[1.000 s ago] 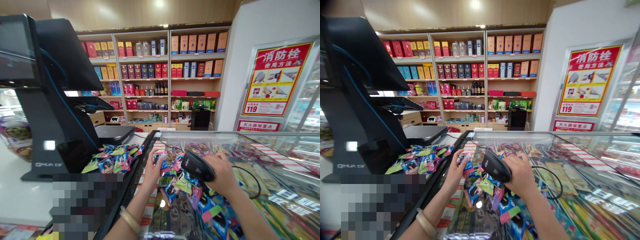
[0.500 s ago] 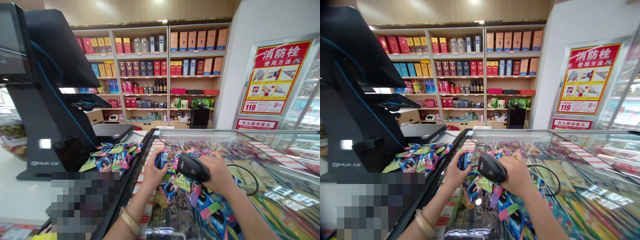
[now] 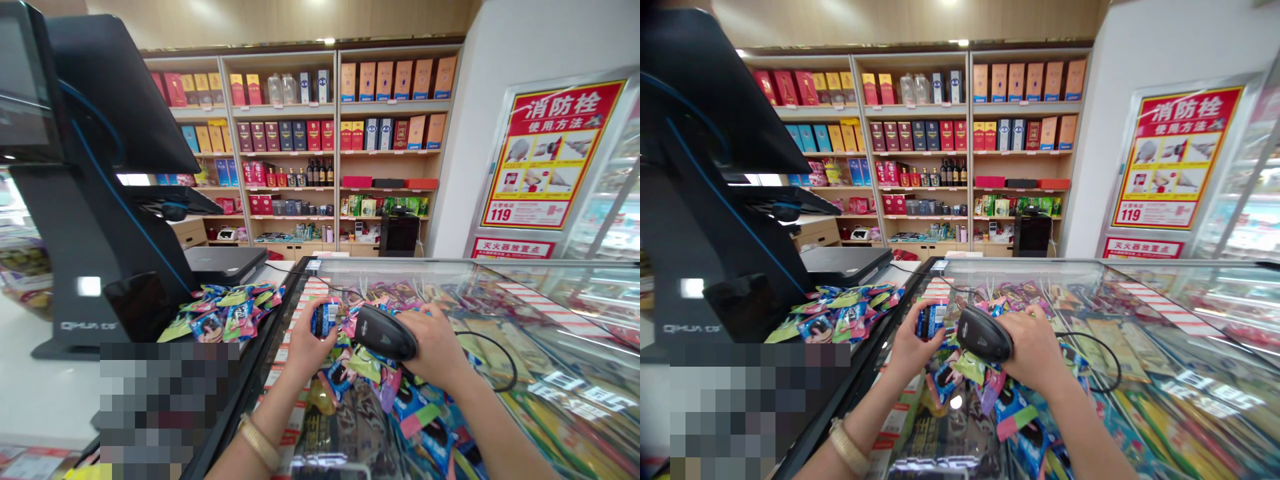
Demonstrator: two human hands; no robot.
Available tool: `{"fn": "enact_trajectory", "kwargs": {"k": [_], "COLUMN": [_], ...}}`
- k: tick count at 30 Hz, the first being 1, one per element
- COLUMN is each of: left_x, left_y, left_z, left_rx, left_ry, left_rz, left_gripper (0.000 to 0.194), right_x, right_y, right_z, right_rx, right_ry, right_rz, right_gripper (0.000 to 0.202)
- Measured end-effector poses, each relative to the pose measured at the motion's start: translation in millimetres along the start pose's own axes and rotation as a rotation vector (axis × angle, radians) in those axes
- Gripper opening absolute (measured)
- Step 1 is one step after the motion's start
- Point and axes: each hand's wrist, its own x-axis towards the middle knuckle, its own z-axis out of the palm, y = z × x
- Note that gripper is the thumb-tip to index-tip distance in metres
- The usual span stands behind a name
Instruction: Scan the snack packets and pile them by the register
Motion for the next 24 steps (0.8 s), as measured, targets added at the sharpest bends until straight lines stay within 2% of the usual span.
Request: {"fn": "enact_trajectory", "kwargs": {"k": [2, 5, 8, 11, 13, 15, 18, 21, 24], "left_x": [0, -1, 2, 8, 13, 19, 24, 25, 23], "left_y": [-2, -4, -4, 1, 6, 10, 14, 18, 18], "left_z": [-0.5, 1.4, 9.8, 24.2, 34.7, 44.3, 55.9, 63.3, 61.6], "left_rx": [-0.002, -0.035, -0.1, -0.197, -0.202, -0.093, 0.202, 0.466, 0.598], "left_ry": [0.009, 0.007, -0.016, -0.118, -0.201, -0.249, -0.288, -0.277, -0.212], "left_rz": [-0.005, -0.028, -0.084, -0.106, -0.094, -0.085, -0.071, -0.076, -0.111], "left_gripper": [0.046, 0.046, 0.057, 0.067, 0.065, 0.055, 0.047, 0.051, 0.059], "right_x": [-1, -3, -7, -10, -12, -13, -13, -14, -15], "right_y": [3, 15, 32, 48, 55, 58, 59, 62, 63], "right_z": [0, -1, -3, -3, -2, 0, 5, 8, 10], "right_rx": [-0.031, -0.113, -0.204, -0.263, -0.28, -0.282, -0.265, -0.256, -0.259], "right_ry": [0.034, 0.153, 0.251, 0.288, 0.298, 0.294, 0.262, 0.245, 0.246], "right_rz": [-0.005, -0.001, 0.028, 0.039, 0.03, 0.034, 0.059, 0.07, 0.064], "right_gripper": [0.013, 0.02, 0.019, 0.015, 0.016, 0.015, 0.012, 0.011, 0.014]}}
